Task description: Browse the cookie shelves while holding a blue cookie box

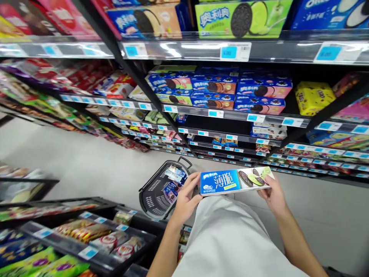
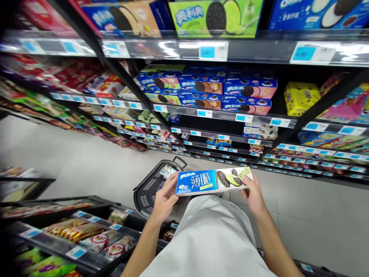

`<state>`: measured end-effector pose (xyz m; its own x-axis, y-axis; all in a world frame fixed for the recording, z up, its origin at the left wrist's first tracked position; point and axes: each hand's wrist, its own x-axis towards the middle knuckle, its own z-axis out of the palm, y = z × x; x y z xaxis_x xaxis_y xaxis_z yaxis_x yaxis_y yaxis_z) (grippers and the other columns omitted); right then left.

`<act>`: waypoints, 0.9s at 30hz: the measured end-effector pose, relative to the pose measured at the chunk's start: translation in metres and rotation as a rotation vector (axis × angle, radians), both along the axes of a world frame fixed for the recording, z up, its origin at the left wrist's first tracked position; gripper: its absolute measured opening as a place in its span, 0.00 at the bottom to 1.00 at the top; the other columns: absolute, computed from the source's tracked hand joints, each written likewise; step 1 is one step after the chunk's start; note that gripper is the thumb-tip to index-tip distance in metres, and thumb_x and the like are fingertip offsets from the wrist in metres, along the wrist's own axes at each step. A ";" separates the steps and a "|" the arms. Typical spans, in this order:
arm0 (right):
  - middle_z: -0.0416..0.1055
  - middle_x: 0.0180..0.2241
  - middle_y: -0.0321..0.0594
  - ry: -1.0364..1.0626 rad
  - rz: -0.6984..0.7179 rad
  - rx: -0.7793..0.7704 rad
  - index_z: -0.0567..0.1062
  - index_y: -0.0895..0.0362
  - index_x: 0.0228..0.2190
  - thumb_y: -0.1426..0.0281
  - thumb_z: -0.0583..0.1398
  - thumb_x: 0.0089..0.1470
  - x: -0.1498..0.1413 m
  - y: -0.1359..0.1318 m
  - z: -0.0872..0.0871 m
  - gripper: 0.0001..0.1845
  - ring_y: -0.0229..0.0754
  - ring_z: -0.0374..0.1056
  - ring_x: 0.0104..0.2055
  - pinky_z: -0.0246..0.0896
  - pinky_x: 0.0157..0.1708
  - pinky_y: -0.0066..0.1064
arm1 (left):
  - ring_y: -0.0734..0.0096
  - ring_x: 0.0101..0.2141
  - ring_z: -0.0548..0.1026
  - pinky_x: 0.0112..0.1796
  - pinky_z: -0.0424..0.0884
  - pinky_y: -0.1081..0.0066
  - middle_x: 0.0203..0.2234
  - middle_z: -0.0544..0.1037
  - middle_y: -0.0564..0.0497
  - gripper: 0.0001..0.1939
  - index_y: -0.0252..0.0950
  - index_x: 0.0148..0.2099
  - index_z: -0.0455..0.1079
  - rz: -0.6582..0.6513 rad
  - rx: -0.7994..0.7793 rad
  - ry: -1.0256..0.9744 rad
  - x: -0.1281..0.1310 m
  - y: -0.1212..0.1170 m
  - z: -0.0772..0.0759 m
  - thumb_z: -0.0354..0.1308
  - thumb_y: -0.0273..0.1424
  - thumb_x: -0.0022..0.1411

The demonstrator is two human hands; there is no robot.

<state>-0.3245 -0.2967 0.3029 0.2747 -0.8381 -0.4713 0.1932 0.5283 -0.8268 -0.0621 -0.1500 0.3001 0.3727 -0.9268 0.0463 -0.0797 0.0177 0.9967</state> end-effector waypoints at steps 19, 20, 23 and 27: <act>0.60 0.19 0.28 0.080 -0.046 -0.073 0.73 0.58 0.45 0.51 0.67 0.45 -0.019 -0.002 0.012 0.32 0.29 0.45 0.16 0.36 0.15 0.25 | 0.60 0.49 0.77 0.48 0.76 0.65 0.47 0.78 0.43 0.24 0.44 0.56 0.78 -0.006 -0.114 -0.029 -0.006 -0.025 0.008 0.71 0.40 0.57; 0.60 0.20 0.28 0.081 -0.048 -0.080 0.73 0.58 0.46 0.50 0.67 0.45 -0.020 -0.002 0.012 0.32 0.29 0.45 0.16 0.36 0.15 0.25 | 0.60 0.48 0.77 0.48 0.76 0.65 0.47 0.79 0.43 0.24 0.44 0.55 0.79 -0.002 -0.118 -0.027 -0.006 -0.026 0.007 0.71 0.40 0.57; 0.60 0.20 0.28 0.081 -0.054 -0.088 0.73 0.58 0.46 0.50 0.67 0.44 -0.022 -0.001 0.013 0.33 0.29 0.45 0.15 0.37 0.15 0.25 | 0.60 0.47 0.77 0.46 0.77 0.64 0.47 0.79 0.42 0.24 0.43 0.54 0.79 0.026 -0.115 -0.018 -0.007 -0.027 0.005 0.72 0.39 0.56; 0.60 0.20 0.29 0.076 -0.030 -0.119 0.74 0.57 0.43 0.50 0.68 0.45 -0.025 -0.002 0.016 0.29 0.29 0.45 0.16 0.38 0.14 0.24 | 0.59 0.46 0.77 0.45 0.77 0.64 0.45 0.79 0.42 0.24 0.42 0.53 0.80 0.041 -0.097 -0.021 -0.004 -0.027 0.005 0.73 0.38 0.53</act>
